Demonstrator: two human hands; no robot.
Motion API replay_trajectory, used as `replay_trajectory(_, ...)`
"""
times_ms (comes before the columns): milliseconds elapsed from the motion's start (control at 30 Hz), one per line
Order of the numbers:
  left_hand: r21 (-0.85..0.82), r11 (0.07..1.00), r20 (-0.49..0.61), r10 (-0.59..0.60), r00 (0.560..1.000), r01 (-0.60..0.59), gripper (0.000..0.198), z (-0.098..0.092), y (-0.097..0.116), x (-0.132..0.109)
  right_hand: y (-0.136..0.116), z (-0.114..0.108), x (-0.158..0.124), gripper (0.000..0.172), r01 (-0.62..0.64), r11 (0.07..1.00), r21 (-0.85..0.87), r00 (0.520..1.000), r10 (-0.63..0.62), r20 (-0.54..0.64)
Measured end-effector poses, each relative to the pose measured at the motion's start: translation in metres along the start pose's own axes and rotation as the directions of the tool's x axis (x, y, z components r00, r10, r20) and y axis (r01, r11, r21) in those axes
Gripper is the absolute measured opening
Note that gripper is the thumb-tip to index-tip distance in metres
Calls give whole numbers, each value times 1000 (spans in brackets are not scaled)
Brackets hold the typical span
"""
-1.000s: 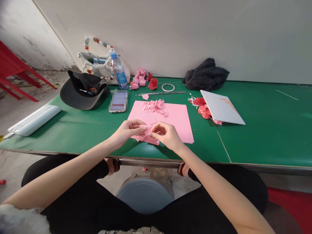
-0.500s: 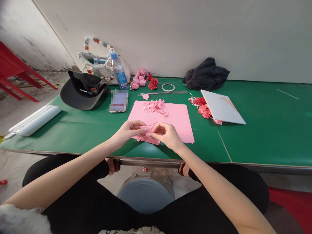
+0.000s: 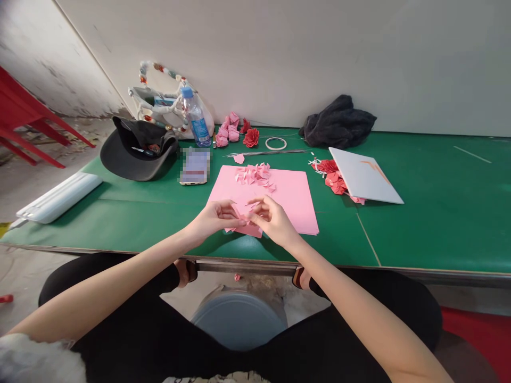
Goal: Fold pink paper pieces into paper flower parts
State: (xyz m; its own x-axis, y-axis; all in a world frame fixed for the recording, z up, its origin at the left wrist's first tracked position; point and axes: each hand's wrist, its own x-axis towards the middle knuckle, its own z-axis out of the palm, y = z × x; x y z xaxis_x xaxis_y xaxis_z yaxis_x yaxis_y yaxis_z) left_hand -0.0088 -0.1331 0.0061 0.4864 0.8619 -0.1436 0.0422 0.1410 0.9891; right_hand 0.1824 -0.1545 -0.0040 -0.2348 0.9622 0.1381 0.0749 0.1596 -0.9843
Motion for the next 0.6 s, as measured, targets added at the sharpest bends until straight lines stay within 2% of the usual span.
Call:
replay_trajectory(133, 46, 999, 45, -9, 999, 6, 27, 1, 1, -1, -4, -1, 0, 23, 47, 992, -118, 999, -43, 32)
replay_trajectory(233, 90, 996, 47, 0, 999, -4, 24, 3, 3, -4, -5, 0, -2, 21, 56, 989, -138, 997, -61, -39)
replay_trajectory(400, 67, 998, 60, -5, 998, 1, 30, 6, 0, -4, -3, 5, -7, 18, 54, 980, -191, 986, -83, -148)
replay_trajectory(600, 60, 998, 59, 0, 998, -3, 30, 7, -4, -2, -2, 8, -9, 8, 184, 947, -262, 971, -216, -100)
